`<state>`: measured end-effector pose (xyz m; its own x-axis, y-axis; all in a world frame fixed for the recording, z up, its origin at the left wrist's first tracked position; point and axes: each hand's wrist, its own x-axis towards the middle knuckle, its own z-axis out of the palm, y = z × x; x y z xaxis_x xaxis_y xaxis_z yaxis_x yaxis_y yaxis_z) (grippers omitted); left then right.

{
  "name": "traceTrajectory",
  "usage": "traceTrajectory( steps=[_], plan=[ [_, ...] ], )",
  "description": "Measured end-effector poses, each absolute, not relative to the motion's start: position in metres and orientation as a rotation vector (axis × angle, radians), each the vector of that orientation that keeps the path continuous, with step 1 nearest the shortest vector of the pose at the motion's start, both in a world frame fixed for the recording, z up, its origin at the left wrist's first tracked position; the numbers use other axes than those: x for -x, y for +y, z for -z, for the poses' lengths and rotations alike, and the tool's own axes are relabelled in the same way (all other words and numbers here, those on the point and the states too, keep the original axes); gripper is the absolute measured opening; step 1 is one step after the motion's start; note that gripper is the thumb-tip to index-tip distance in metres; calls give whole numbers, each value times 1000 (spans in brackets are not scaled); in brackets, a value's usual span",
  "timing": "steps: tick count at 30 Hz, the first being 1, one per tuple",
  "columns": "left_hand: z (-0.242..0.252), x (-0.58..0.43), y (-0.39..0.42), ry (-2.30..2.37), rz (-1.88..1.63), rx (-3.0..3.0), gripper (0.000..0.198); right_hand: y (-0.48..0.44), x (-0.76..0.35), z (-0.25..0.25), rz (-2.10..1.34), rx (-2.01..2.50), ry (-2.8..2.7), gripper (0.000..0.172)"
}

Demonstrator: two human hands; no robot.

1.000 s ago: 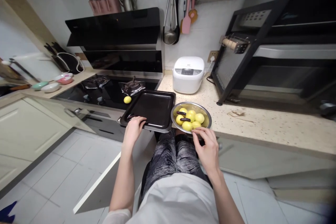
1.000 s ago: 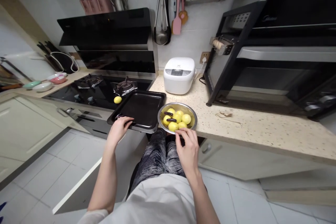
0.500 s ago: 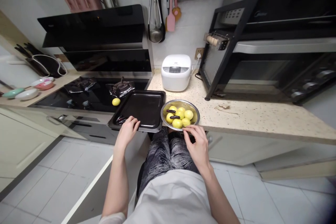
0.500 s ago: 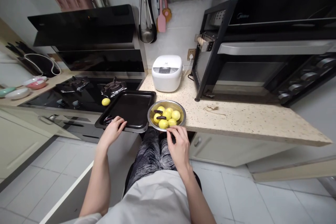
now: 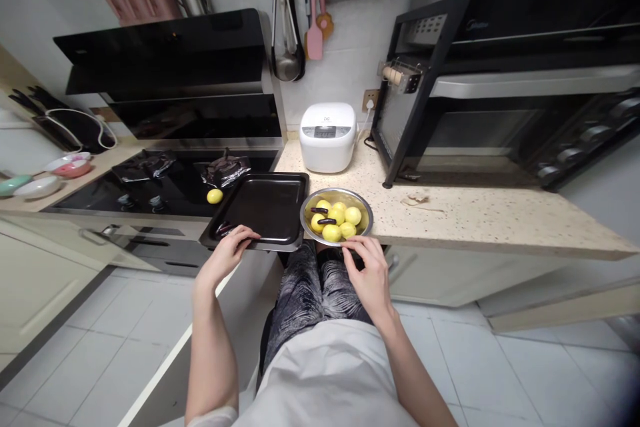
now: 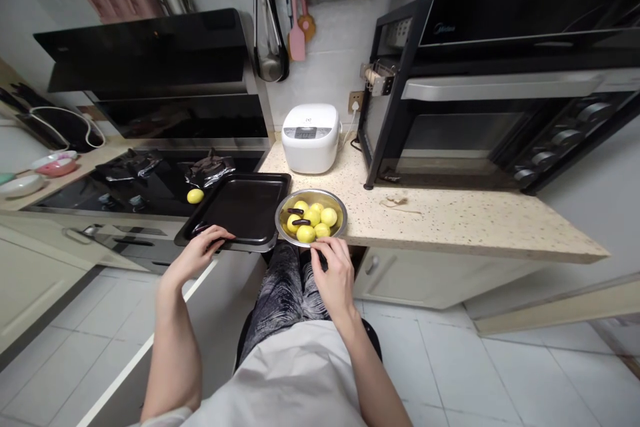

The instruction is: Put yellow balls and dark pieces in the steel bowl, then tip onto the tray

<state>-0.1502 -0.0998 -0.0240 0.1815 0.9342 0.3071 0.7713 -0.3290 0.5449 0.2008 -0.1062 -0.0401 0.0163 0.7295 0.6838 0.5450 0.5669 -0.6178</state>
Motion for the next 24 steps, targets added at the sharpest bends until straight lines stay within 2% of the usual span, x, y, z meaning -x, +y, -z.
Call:
traceTrajectory(
  steps=[7, 11, 16, 19, 24],
  plan=[
    [20, 151, -100, 1726, -979, -2214, 24, -109, -201, 37, -197, 1083, -1639, 16],
    [5, 122, -103, 1756, -1196, -2161, 20, -113, -197, 35, -223, 1059, -1641, 17],
    [1, 42, -109, 1397, -1537, -1953, 17, -117, -185, 36, -304, 1003, -1657, 19],
    [10, -1, -113, 1141, -1577, -1855, 13, -118, -181, 37, -373, 962, -1671, 27],
    [24, -33, -117, 1026, -1629, -1763, 11, -112, -187, 36, -427, 918, -1624, 16]
  ],
)
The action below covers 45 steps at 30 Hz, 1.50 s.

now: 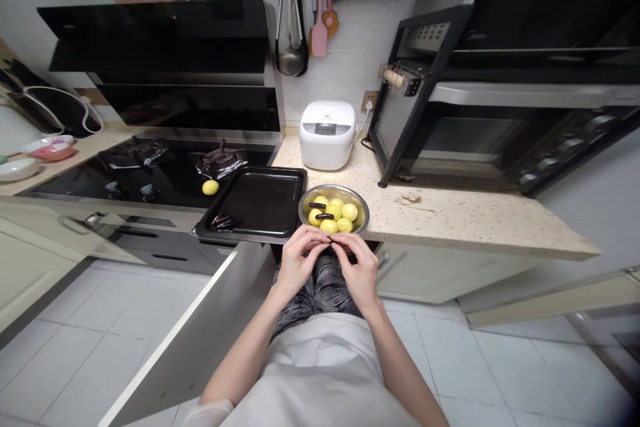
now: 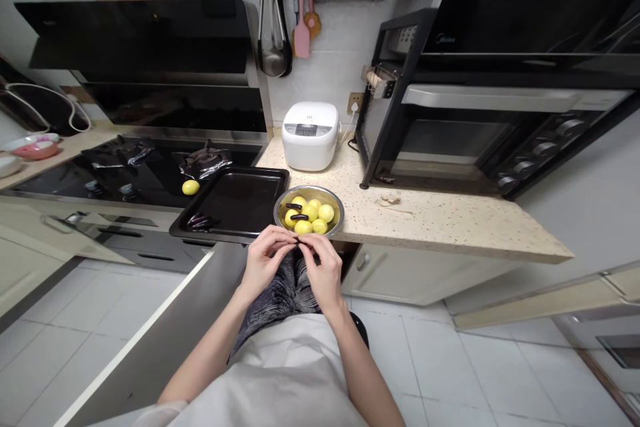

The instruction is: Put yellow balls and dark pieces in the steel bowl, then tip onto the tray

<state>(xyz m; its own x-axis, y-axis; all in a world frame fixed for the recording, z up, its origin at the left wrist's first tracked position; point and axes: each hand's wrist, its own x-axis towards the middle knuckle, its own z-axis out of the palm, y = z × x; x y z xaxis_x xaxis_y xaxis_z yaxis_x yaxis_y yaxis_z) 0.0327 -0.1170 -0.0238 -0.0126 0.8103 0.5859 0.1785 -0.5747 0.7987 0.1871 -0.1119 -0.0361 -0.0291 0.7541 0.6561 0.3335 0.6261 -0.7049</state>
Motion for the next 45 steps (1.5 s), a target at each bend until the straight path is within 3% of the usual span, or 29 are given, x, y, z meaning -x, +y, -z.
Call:
traceTrajectory(
  steps=[18, 25, 33, 45],
  plan=[
    [33, -38, -109, 1165, -1742, -1700, 11, -57, -216, 18, -184, 893, -2124, 15],
    [6, 36, -104, 1616, -1634, -2049, 18, -24, -237, 21, -41, 1003, -2157, 17],
    [10, 123, -99, 2005, -1527, -2091, 21, -15, -238, 27, -154, 929, -2161, 25],
    [13, 193, -80, 2185, -595, -2085, 33, -59, -237, 32, -152, 816, -1893, 14]
  ],
)
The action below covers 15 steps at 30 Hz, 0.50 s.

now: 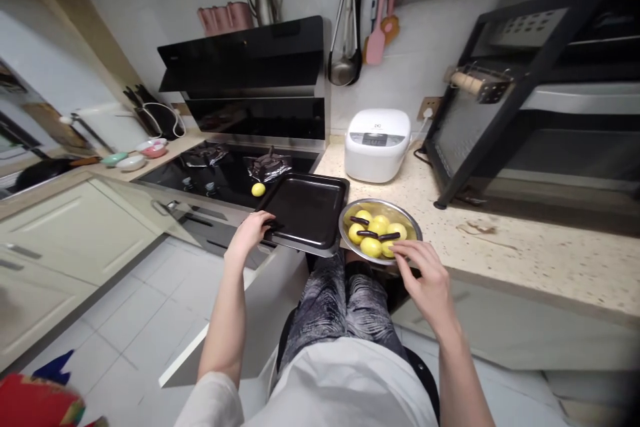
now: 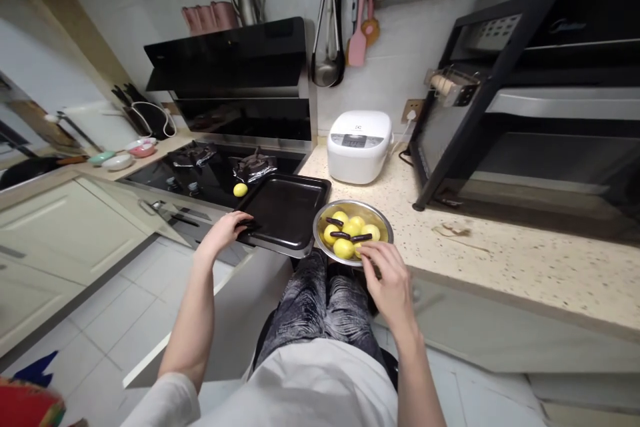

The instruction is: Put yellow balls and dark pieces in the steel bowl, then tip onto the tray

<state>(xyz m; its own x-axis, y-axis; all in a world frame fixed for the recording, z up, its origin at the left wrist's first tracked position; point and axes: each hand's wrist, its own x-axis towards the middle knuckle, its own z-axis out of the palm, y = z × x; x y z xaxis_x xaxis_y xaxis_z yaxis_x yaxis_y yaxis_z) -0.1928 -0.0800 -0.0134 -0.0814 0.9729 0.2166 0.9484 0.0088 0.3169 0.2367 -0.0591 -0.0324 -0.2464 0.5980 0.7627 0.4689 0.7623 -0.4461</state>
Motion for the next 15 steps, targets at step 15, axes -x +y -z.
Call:
traceTrajectory(
  steps=[15],
  plan=[
    [-11, 209, -47, 2073, -328, -1987, 23, -78, -237, 35, -174, 831, -1902, 14]
  ],
)
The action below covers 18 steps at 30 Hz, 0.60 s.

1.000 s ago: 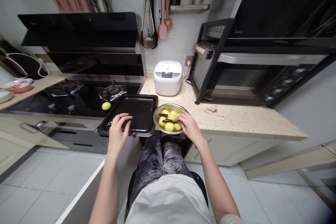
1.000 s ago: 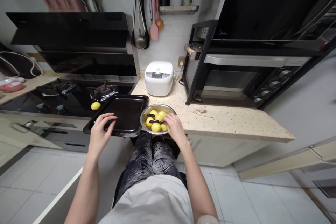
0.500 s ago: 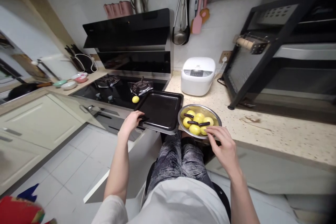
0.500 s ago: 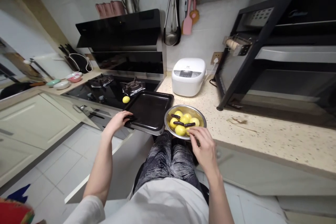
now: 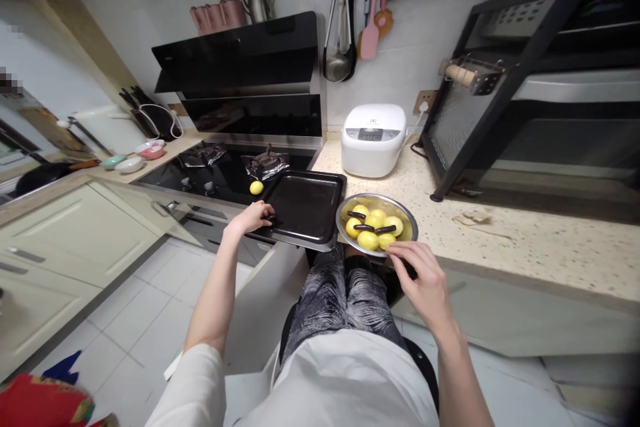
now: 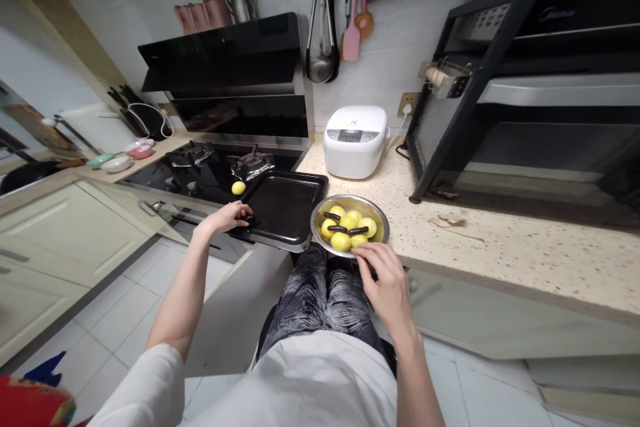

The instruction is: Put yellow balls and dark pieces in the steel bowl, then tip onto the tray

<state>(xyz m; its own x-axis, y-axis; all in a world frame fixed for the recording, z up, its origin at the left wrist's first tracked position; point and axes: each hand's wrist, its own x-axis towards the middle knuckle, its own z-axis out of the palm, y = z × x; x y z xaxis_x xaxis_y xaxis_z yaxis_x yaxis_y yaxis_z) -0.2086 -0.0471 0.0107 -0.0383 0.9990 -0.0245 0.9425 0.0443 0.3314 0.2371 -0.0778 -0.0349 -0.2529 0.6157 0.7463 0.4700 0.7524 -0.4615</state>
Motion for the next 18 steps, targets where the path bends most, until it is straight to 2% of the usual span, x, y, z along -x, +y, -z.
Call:
traceTrajectory(
  steps=[6, 11, 13, 18],
  plan=[
    [-18, 198, -57, 2071, -410, -2022, 13, -85, -231, 34, -225, 831, -1875, 15],
    [-24, 154, -76, 1842, -928, -2100, 4, -93, -213, 32, -303, 806, -1872, 16],
    [-23, 119, -84, 1656, -1132, -2049, 7, -96, -203, 32, -341, 797, -1864, 17],
    [-9, 27, -102, 1271, -1308, -1862, 12, -100, -186, 35, -415, 797, -1803, 26]
  ],
)
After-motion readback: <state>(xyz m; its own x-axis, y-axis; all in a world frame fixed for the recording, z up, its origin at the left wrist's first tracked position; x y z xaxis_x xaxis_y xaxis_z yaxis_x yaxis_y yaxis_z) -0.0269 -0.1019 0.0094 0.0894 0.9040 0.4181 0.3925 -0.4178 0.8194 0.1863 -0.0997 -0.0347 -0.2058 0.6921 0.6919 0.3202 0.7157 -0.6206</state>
